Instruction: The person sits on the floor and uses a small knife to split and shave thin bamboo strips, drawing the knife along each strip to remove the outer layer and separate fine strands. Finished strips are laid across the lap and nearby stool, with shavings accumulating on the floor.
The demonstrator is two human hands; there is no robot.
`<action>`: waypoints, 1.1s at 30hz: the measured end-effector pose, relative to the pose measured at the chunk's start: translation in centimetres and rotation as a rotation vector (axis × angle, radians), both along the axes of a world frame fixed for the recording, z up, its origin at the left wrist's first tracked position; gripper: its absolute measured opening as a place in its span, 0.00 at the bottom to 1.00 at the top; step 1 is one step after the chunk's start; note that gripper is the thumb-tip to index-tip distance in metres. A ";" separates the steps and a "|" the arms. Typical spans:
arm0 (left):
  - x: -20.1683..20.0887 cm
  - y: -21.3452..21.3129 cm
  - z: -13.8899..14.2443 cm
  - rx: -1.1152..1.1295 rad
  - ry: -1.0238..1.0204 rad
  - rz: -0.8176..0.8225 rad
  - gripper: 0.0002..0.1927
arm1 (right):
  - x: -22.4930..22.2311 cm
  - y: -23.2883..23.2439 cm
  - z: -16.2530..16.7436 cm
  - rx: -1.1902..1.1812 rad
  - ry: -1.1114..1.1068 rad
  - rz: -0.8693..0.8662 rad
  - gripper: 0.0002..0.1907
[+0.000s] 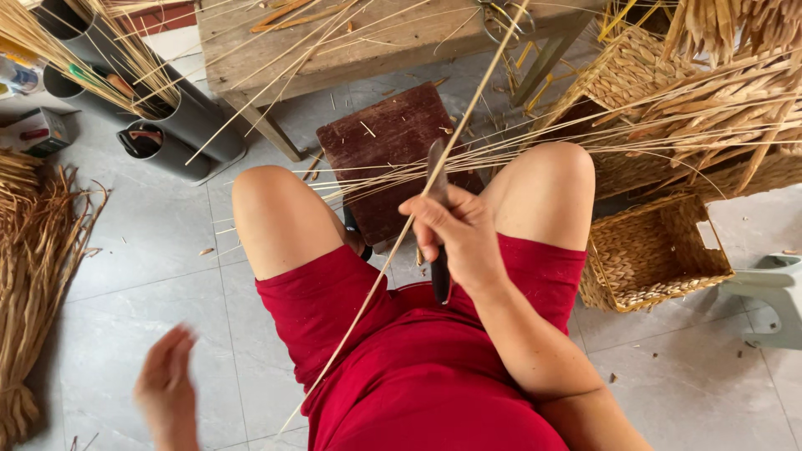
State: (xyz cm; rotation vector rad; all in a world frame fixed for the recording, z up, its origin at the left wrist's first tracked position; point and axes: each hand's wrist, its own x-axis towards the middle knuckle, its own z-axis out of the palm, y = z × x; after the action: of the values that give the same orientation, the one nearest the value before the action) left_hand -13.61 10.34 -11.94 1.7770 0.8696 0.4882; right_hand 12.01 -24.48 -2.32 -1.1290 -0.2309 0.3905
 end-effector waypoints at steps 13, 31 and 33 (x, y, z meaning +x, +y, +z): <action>16.9 -17.5 9.6 -0.433 -0.119 -0.662 0.11 | 0.5 -2.0 0.1 -0.055 0.080 -0.104 0.17; 16.3 -15.1 10.6 -0.269 -0.003 -0.730 0.08 | 0.7 -4.4 0.9 0.098 0.045 0.128 0.27; 15.5 -14.3 10.2 -0.281 0.049 -0.704 0.08 | 1.0 -5.2 0.8 0.161 0.083 0.129 0.27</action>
State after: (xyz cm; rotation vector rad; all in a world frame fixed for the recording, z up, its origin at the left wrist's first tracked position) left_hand 1.90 -3.95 -1.73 1.6982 0.2794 -0.1325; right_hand 13.01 -29.68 -1.48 -0.9403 -0.2581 0.5231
